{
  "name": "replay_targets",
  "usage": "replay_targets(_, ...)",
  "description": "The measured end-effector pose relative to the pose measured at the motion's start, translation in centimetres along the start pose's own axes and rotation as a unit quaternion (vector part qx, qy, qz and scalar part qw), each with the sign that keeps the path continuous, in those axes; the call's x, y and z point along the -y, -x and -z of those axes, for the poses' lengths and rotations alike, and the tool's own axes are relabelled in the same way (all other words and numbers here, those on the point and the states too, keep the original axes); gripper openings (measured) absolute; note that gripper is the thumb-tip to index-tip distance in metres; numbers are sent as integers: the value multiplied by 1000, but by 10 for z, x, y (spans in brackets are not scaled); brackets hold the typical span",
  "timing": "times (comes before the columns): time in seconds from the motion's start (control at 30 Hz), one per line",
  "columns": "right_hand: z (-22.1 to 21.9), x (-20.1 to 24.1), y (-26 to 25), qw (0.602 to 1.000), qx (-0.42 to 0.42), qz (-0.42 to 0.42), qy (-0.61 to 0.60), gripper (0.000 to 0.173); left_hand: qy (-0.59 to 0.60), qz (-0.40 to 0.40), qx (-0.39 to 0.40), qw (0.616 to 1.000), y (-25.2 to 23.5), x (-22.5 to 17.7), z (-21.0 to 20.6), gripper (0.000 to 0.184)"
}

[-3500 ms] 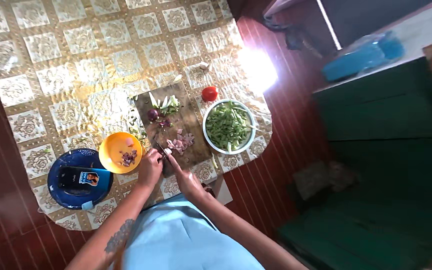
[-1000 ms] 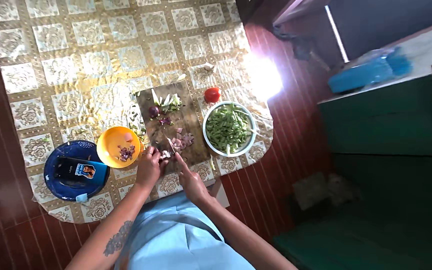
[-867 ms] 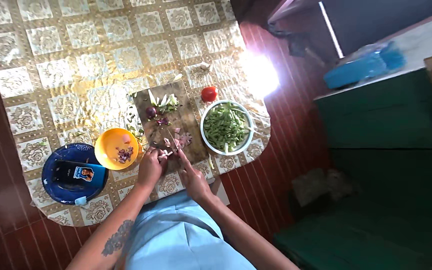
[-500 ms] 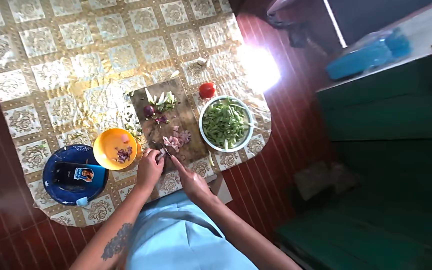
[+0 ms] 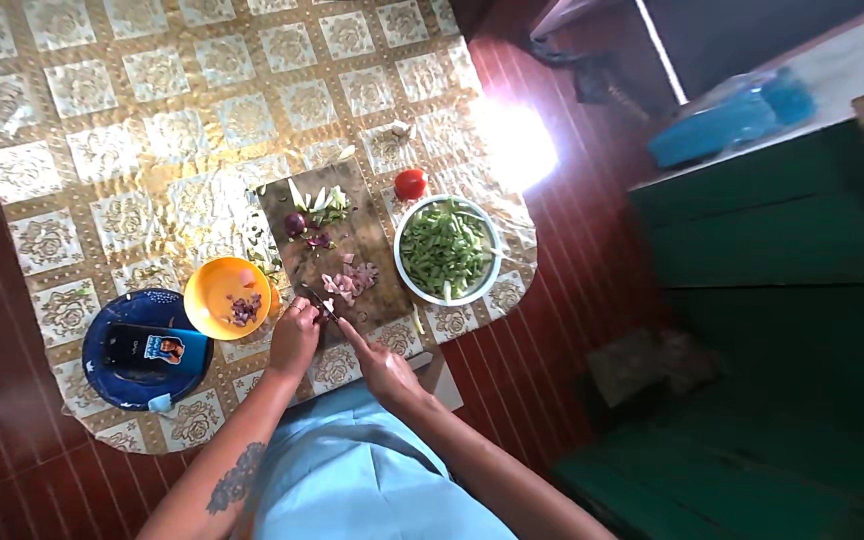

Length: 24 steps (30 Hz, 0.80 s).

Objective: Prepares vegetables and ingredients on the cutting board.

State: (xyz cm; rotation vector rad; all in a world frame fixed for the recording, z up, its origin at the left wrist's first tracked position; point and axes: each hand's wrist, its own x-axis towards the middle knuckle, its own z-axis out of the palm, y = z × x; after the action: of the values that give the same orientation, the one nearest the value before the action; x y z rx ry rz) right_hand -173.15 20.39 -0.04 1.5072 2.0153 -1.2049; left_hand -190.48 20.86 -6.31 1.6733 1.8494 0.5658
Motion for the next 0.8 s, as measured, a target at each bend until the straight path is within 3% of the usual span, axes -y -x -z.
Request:
replay_targets(0.13,1,11,-5,999,21,-27,8,68,-19,3,29,999,-5,-4,4,9)
replay_targets(0.33,15,36,-50,1000,5,-6,-11,67,-39,18,47,998,-6,-9,7,15)
replay_targets(0.43,-4,15,-35,999,-25,-3,-30,67,-24,23,45,998,-9,-5,6,15)
replay_targets(0.5,-14,3,-22,999,-23,-18,-41,66,-1,18,36,999,-9,-3,5,16)
replay_targets(0.67,-6,20,-45,999,-18,-23,-20,70,-2,-12,-5,1000,-4,5,-4,11)
replay_targets(0.8,-20,2,-15,999,-4,-33,-19,70,28,-25,-50,998,2,9,-5,15)
